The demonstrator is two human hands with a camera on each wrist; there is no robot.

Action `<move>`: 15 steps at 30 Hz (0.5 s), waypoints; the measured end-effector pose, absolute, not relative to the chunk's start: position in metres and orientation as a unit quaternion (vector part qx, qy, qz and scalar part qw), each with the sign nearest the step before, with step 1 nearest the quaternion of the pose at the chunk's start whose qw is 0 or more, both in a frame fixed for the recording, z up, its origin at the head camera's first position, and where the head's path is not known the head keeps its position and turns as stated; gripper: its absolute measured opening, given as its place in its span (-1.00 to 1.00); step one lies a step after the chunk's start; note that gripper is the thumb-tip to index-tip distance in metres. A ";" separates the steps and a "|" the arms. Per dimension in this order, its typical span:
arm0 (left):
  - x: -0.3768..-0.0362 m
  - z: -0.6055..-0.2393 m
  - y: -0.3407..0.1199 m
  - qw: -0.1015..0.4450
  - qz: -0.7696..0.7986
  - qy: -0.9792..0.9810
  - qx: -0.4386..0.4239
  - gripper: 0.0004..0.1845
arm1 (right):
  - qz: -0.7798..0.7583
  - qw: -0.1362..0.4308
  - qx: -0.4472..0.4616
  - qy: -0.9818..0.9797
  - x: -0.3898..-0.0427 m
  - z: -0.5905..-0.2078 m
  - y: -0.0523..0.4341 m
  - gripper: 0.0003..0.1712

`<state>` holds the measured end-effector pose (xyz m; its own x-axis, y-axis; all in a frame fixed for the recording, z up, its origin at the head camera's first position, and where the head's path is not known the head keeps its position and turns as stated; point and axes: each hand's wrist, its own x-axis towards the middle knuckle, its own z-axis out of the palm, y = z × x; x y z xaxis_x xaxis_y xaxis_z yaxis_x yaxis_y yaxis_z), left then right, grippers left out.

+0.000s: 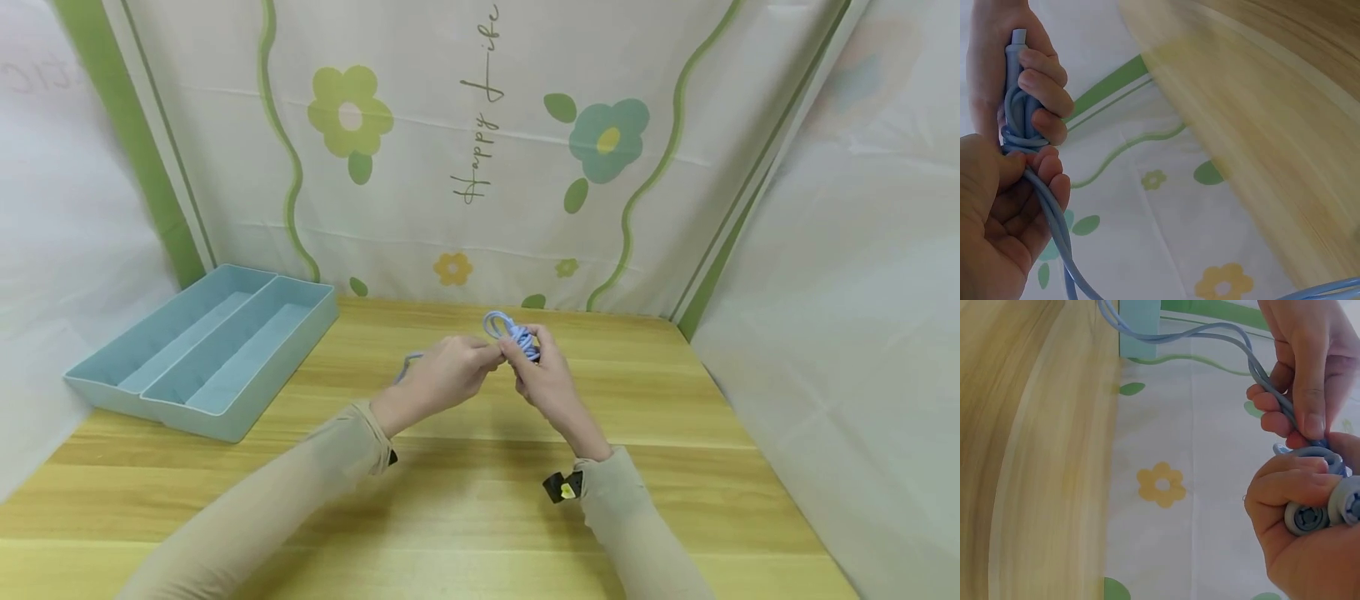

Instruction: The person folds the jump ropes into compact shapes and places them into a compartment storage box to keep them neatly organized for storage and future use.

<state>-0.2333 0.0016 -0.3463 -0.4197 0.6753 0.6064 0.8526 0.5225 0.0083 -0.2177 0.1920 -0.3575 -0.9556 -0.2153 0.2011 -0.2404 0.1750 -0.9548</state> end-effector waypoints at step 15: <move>-0.237 -0.352 0.007 0.213 -0.282 -0.823 -0.445 -0.84 | 0.614 0.007 0.151 -0.774 -0.224 -0.360 0.195 -0.48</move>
